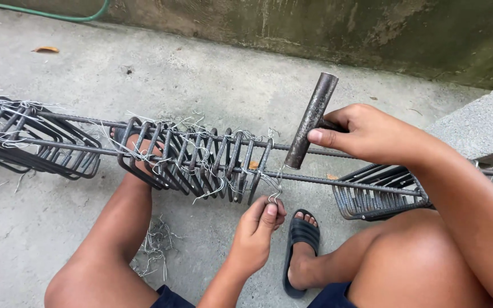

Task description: Tying rebar stirrups to longitudinal bars using a manual wire twisting tool to assemble a reinforcement cage

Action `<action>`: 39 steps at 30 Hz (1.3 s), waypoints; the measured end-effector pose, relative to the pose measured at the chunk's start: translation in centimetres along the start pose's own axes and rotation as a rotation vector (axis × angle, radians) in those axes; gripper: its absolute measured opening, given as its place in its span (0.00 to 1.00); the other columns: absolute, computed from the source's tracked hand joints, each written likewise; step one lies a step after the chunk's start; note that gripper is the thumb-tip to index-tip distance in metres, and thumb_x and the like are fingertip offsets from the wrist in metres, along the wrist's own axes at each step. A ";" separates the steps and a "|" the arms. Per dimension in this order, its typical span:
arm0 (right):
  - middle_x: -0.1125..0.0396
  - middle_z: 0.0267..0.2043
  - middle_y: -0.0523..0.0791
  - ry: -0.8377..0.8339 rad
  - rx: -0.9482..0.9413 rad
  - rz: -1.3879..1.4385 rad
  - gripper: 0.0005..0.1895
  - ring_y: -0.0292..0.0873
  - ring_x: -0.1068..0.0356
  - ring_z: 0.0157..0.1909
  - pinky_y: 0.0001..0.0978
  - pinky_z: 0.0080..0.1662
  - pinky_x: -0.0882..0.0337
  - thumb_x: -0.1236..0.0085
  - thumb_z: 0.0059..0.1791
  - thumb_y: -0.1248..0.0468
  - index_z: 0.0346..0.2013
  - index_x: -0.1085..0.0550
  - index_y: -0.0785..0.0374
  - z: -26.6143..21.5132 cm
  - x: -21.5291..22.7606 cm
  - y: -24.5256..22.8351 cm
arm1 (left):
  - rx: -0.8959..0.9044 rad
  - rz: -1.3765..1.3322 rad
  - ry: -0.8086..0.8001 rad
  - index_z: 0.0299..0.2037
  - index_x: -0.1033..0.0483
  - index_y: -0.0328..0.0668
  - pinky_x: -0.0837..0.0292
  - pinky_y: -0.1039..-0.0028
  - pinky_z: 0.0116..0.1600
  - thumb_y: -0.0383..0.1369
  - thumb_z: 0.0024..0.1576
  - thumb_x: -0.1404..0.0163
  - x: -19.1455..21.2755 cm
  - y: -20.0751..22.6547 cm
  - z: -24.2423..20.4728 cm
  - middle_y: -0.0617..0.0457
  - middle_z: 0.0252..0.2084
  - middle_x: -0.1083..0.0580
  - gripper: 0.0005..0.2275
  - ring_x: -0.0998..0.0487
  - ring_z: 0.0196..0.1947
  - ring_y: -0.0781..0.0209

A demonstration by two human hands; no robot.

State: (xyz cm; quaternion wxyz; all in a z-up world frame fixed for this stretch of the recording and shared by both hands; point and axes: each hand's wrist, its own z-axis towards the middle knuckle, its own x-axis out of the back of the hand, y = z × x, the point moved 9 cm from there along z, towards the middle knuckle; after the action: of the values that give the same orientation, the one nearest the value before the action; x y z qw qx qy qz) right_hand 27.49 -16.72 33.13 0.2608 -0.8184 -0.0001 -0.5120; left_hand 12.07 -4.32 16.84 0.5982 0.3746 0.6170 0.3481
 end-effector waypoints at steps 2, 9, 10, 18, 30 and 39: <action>0.34 0.18 0.45 0.015 0.076 0.068 0.22 0.38 0.43 0.21 0.34 0.24 0.38 0.44 0.51 0.51 0.29 0.19 0.70 0.6 -0.3 0.0 | -0.113 0.348 0.062 0.36 0.27 0.35 0.29 0.74 0.40 0.32 0.66 0.58 -0.1 2.1 -0.1 0.53 0.33 0.25 0.10 0.30 0.31 0.65; 0.33 0.18 0.47 0.005 -0.007 0.029 0.25 0.39 0.41 0.19 0.34 0.24 0.39 0.44 0.50 0.47 0.31 0.17 0.68 1.1 -0.9 0.0 | -0.218 0.670 0.105 0.35 0.24 0.39 0.39 0.73 0.27 0.31 0.65 0.55 -0.6 5.7 -0.6 0.56 0.21 0.31 0.09 0.37 0.20 0.66; 0.34 0.18 0.46 -0.010 0.010 0.053 0.26 0.39 0.42 0.20 0.35 0.25 0.39 0.46 0.51 0.47 0.29 0.19 0.69 1.2 -1.1 0.2 | -0.198 0.705 0.120 0.35 0.24 0.40 0.38 0.71 0.27 0.31 0.64 0.55 -0.6 5.8 -0.7 0.56 0.21 0.31 0.08 0.37 0.19 0.65; 0.42 0.16 0.45 0.049 0.080 0.183 0.29 0.39 0.47 0.20 0.37 0.23 0.42 0.47 0.54 0.49 0.18 0.31 0.69 1.1 -0.1 0.8 | -0.279 0.768 0.162 0.35 0.25 0.40 0.37 0.69 0.26 0.31 0.63 0.55 -0.8 7.5 -0.9 0.54 0.21 0.29 0.08 0.36 0.18 0.63; 0.34 0.20 0.45 -0.127 0.073 0.113 0.24 0.38 0.42 0.21 0.34 0.25 0.38 0.41 0.49 0.49 0.25 0.22 0.70 0.4 -4.3 0.0 | -0.224 0.752 0.234 0.35 0.24 0.40 0.37 0.69 0.27 0.32 0.63 0.54 -0.1 6.9 -0.5 0.56 0.20 0.32 0.08 0.36 0.19 0.64; 0.32 0.17 0.43 -0.058 0.079 -0.057 0.20 0.38 0.38 0.17 0.33 0.24 0.38 0.34 0.47 0.49 0.25 0.22 0.63 -1.5 -5.3 -2.6 | 0.017 0.095 0.131 0.37 0.27 0.35 0.42 0.78 0.30 0.35 0.68 0.59 1.0 2.0 0.3 0.56 0.24 0.35 0.12 0.39 0.24 0.69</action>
State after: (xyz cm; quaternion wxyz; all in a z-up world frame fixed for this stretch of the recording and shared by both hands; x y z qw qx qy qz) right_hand 22.98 -13.65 30.29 0.2780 -0.8218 -0.0510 -0.4947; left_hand 12.49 -2.53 18.10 0.5362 0.3848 0.6392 0.3947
